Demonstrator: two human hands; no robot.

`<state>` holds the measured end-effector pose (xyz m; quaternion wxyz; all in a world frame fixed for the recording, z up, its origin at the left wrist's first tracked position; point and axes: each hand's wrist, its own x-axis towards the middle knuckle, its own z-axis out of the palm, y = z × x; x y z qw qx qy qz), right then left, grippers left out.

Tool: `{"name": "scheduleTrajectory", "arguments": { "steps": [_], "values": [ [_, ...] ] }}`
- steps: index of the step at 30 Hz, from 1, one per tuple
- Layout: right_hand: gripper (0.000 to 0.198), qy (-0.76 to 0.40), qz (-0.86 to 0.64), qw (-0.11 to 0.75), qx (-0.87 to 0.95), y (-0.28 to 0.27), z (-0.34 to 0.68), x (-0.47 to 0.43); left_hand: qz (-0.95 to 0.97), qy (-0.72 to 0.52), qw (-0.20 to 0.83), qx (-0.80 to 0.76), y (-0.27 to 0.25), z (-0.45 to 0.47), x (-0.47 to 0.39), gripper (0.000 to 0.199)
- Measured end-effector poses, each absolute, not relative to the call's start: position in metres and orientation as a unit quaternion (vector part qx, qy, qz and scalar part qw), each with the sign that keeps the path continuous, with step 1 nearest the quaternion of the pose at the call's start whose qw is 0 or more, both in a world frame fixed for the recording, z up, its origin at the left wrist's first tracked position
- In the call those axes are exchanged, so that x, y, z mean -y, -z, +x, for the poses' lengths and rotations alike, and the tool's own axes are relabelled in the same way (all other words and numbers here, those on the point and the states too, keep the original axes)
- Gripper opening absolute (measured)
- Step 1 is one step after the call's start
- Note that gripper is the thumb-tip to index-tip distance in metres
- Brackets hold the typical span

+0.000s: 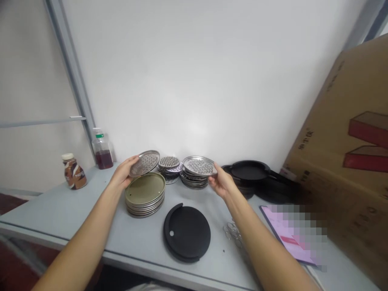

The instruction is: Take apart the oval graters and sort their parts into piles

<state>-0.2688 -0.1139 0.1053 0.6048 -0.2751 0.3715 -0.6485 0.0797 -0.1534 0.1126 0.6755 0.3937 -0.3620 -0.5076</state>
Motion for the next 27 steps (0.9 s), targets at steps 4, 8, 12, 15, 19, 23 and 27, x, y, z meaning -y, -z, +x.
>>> {"name": "scheduleTrajectory", "arguments": {
  "steps": [4,8,12,15,19,23,27],
  "values": [
    [0.004,0.635,-0.272,0.625,-0.364,-0.118,-0.262,0.126,0.371,0.502,0.665,0.411,-0.115,0.07,0.135,0.053],
    [0.006,0.605,-0.309,0.629,-0.378,-0.111,-0.256,0.108,0.36,0.438,0.645,0.512,-0.125,0.039,0.104,0.062],
    [0.031,0.542,-0.383,0.641,-0.385,-0.099,-0.244,0.075,0.364,0.381,0.573,0.628,-0.121,-0.005,0.076,0.065],
    [0.04,0.568,-0.409,0.613,-0.366,-0.089,-0.228,0.058,0.37,0.322,0.549,0.678,-0.109,-0.03,0.066,0.063],
    [0.03,0.712,-0.384,0.459,-0.368,-0.075,-0.211,0.054,0.386,0.224,0.514,0.732,-0.092,-0.042,0.065,0.064],
    [0.032,0.752,-0.402,0.359,-0.379,-0.073,-0.211,0.052,0.38,0.149,0.517,0.752,-0.086,-0.043,0.06,0.055],
    [0.032,0.752,-0.452,0.174,-0.446,-0.081,-0.216,0.042,0.33,0.199,0.592,0.708,-0.088,-0.051,0.048,0.051]
  ]
}}
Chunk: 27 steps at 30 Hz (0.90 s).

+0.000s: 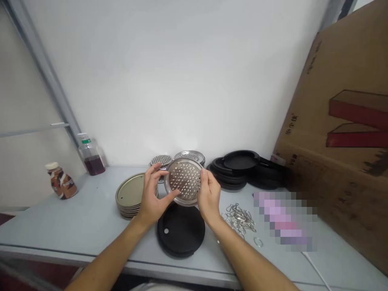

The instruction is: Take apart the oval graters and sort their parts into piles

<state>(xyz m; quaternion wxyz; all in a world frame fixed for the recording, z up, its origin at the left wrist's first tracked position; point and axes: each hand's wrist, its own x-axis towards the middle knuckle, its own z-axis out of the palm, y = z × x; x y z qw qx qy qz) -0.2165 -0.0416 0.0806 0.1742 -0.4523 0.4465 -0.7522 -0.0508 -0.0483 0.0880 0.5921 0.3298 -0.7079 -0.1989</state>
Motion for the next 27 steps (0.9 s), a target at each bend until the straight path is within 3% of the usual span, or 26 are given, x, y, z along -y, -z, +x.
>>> {"name": "scheduleTrajectory", "arguments": {
  "steps": [3,6,10,15,18,22,24,27],
  "values": [
    [0.023,0.724,-0.553,0.02,-0.412,-0.084,-0.216,0.032,0.297,0.493,0.598,0.559,-0.098,-0.057,0.039,0.053],
    [0.037,0.618,-0.735,-0.066,-0.27,-0.084,-0.209,0.026,0.234,0.742,0.503,0.376,-0.114,-0.056,0.032,0.062],
    [0.043,0.504,-0.833,-0.107,-0.204,-0.082,-0.197,0.021,0.181,0.825,0.486,0.223,-0.123,-0.051,0.028,0.061],
    [0.051,0.561,-0.789,-0.139,-0.21,-0.084,-0.196,0.018,0.121,0.846,0.503,0.127,-0.107,-0.063,0.028,0.046],
    [0.042,0.628,-0.725,-0.102,-0.263,-0.091,-0.199,0.015,0.121,0.842,0.51,0.131,-0.098,-0.07,0.025,0.037],
    [0.023,0.746,-0.517,-0.002,-0.42,-0.103,-0.216,0.02,0.158,0.828,0.505,0.184,-0.109,-0.053,0.021,0.051],
    [0.025,0.789,-0.39,0.076,-0.469,-0.109,-0.231,0.032,0.181,0.784,0.559,0.198,-0.127,-0.031,0.029,0.046],
    [0.024,0.831,-0.244,0.264,-0.425,-0.111,-0.253,0.052,0.243,0.69,0.639,0.235,-0.158,0.0,0.068,0.038]
  ]
}}
